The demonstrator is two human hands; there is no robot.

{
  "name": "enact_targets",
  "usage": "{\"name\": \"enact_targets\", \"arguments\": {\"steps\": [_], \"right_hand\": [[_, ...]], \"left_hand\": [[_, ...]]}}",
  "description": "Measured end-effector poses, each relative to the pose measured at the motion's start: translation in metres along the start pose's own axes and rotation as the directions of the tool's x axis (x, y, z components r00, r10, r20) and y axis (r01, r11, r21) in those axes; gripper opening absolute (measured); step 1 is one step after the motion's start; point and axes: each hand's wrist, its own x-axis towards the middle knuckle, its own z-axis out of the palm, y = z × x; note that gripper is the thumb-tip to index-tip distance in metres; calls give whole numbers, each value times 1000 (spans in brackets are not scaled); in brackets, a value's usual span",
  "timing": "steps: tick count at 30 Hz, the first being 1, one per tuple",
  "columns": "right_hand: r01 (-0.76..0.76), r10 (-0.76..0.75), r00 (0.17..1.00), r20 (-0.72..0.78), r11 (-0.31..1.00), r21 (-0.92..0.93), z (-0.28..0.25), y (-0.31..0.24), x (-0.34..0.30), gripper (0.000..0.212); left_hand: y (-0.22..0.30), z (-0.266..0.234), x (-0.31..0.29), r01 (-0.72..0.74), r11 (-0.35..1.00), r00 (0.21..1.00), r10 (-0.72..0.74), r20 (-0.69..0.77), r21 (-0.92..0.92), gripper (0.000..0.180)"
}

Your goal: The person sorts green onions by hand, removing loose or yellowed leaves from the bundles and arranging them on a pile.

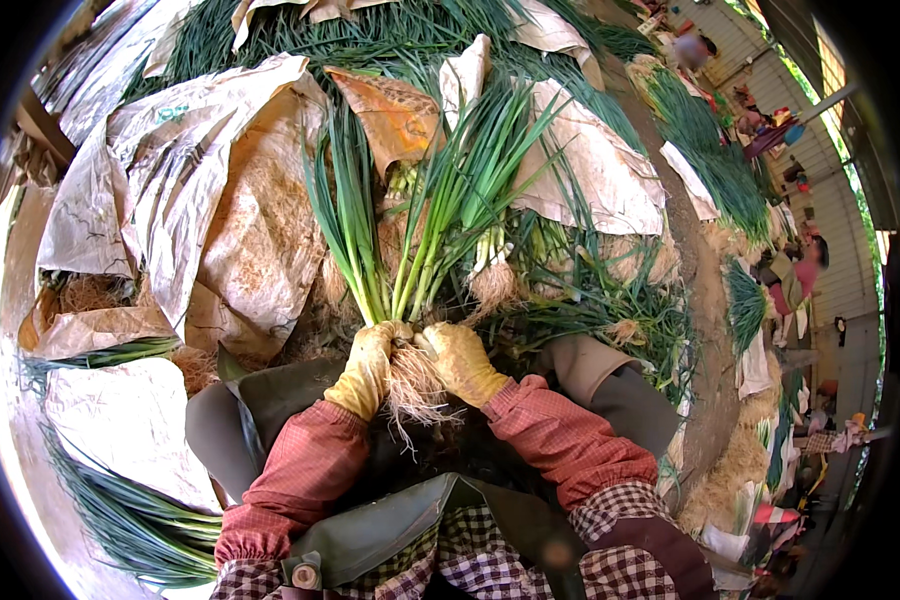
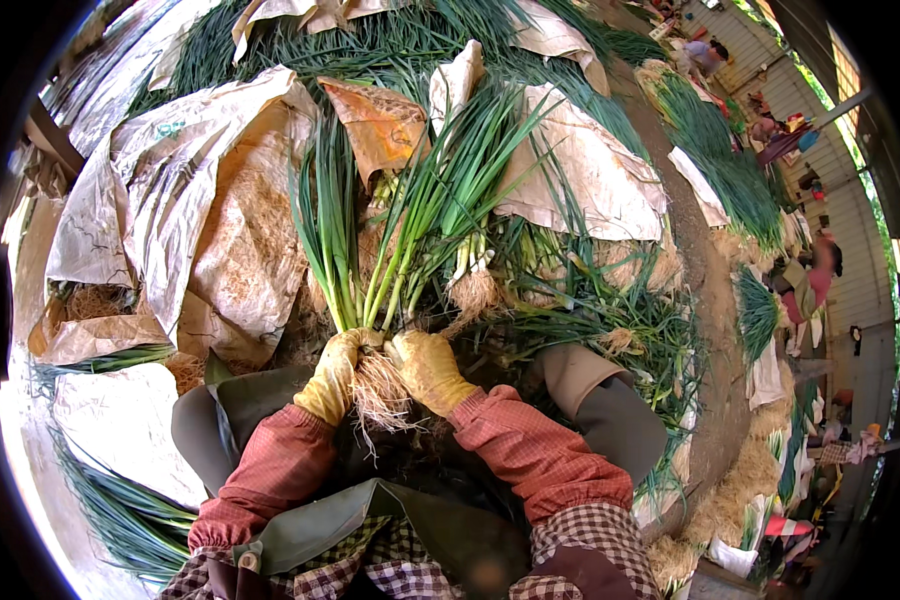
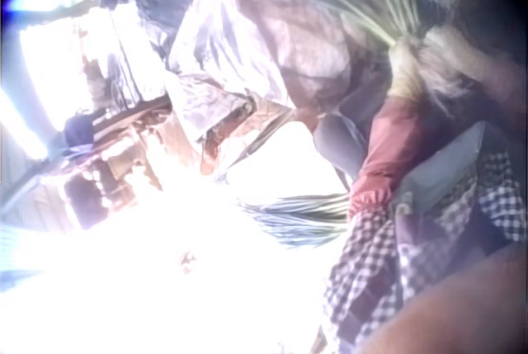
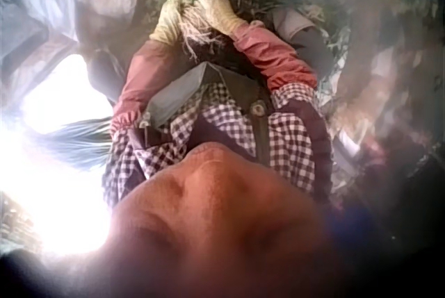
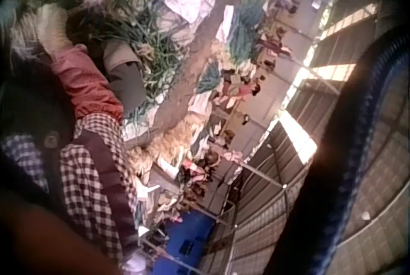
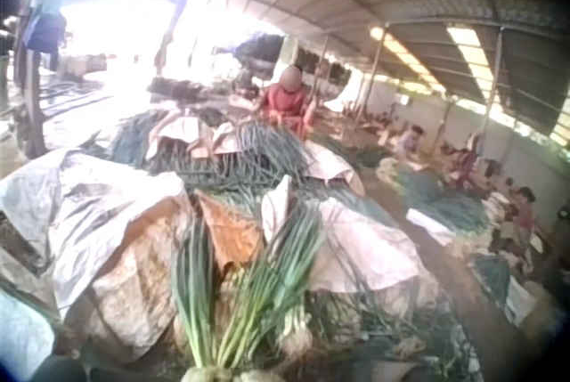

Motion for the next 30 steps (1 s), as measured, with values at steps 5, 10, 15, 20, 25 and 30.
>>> {"name": "enact_targets", "arguments": {"steps": [5,10,15,20,25,30], "right_hand": [[-11,69,656,751,997,-82,-21,22,-54,29],[-420,415,899,142,720,552,-29,58,1,36],[-231,171,973,157,659,716,-8,38,17,40],[-647,610,762,216,728,225,13,60,50,59],[-339,559,815,153,246,908,48,86,85,35],[-244,325,866,379,-386,889,13,58,55,26]], "left_hand": [[20,13,-26,94,990,975,-70,210,-104,10],[4,13,-24,28,999,949,-39,313,42,17],[30,18,-60,186,975,921,-130,368,-122,16],[39,14,-58,-9,1000,957,8,290,3,19],[36,17,-37,-97,994,995,96,25,57,14],[35,11,-25,47,992,996,-37,81,-121,4]]}}
